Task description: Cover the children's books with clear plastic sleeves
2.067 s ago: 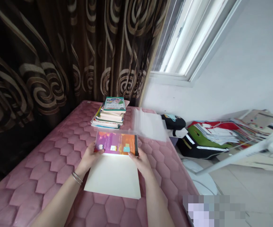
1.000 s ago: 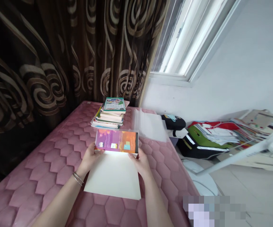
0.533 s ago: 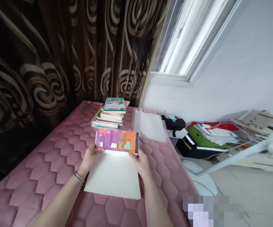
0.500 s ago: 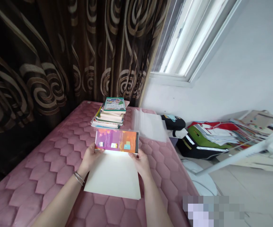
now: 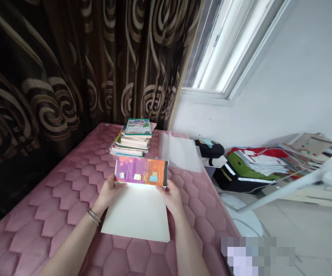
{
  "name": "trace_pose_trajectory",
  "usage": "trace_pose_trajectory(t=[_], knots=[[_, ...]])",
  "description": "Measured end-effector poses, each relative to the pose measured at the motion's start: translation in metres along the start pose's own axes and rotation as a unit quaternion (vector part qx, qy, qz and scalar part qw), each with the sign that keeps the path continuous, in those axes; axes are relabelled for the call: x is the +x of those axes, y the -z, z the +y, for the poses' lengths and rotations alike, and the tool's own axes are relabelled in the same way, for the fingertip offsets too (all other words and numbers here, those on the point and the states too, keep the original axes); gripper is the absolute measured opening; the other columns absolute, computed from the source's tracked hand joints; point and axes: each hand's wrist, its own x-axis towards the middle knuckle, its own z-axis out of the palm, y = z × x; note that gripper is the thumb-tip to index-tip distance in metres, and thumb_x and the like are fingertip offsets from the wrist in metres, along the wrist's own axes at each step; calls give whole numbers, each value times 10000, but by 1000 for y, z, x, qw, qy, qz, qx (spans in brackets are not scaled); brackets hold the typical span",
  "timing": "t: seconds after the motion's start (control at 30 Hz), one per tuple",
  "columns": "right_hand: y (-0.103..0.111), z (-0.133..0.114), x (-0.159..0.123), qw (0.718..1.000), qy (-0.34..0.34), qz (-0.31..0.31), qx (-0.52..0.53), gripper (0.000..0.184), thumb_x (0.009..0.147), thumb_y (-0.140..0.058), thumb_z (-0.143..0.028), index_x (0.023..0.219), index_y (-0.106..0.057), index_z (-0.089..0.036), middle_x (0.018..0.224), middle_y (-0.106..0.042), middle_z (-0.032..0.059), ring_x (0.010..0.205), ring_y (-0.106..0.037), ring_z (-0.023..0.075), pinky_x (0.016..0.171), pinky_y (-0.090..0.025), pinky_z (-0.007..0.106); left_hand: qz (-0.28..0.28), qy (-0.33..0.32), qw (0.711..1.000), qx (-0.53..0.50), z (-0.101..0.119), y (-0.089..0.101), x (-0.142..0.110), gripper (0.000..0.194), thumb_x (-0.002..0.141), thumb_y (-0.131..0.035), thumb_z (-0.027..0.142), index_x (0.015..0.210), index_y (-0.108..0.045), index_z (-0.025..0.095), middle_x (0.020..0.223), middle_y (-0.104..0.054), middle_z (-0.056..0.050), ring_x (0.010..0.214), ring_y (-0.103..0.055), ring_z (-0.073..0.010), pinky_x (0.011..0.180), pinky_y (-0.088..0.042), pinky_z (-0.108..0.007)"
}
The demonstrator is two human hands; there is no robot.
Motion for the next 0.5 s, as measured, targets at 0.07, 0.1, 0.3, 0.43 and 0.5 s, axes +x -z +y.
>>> trace_pose_trajectory(t=[0.07,0.1,0.3,0.43,0.5], knots=[[0,3,0,1000,-1,8,0,339,661,-748,-429,907,-645,-219,910,-729,48,801,-665,227,716,-514,328,1,-10,1000,7,0,0,0,379,656,-691,320,985,-596,158,947,-724,-55,854,-655,-199,765,-495,-280],[0,4,1,1000,-2,12,-3,327,662,-748,-423,895,-643,-218,899,-730,46,795,-665,225,715,-512,326,0,-10,1000,10,0,0,1,361,662,-684,321,973,-602,158,944,-724,-55,850,-655,-198,766,-495,-281],[-1,2,0,1000,-9,23,-15,334,666,-733,-444,881,-639,-208,855,-727,42,738,-653,214,657,-499,305,2,17,1000,16,1,-2,2,352,644,-670,348,937,-618,159,877,-728,-39,771,-651,-187,693,-497,-258],[-2,-2,-1,999,-21,32,-30,329,656,-736,-453,837,-630,-199,811,-721,46,692,-637,209,606,-481,292,-2,24,1000,11,-3,-2,2,379,662,-672,362,969,-623,146,894,-729,-43,768,-653,-184,682,-497,-254],[-3,-1,-1,998,-20,38,-37,328,658,-730,-461,829,-630,-200,808,-719,48,693,-635,213,603,-481,296,-5,27,1000,8,-5,-1,2,393,670,-677,376,984,-627,145,896,-730,-45,766,-656,-187,667,-497,-252]])
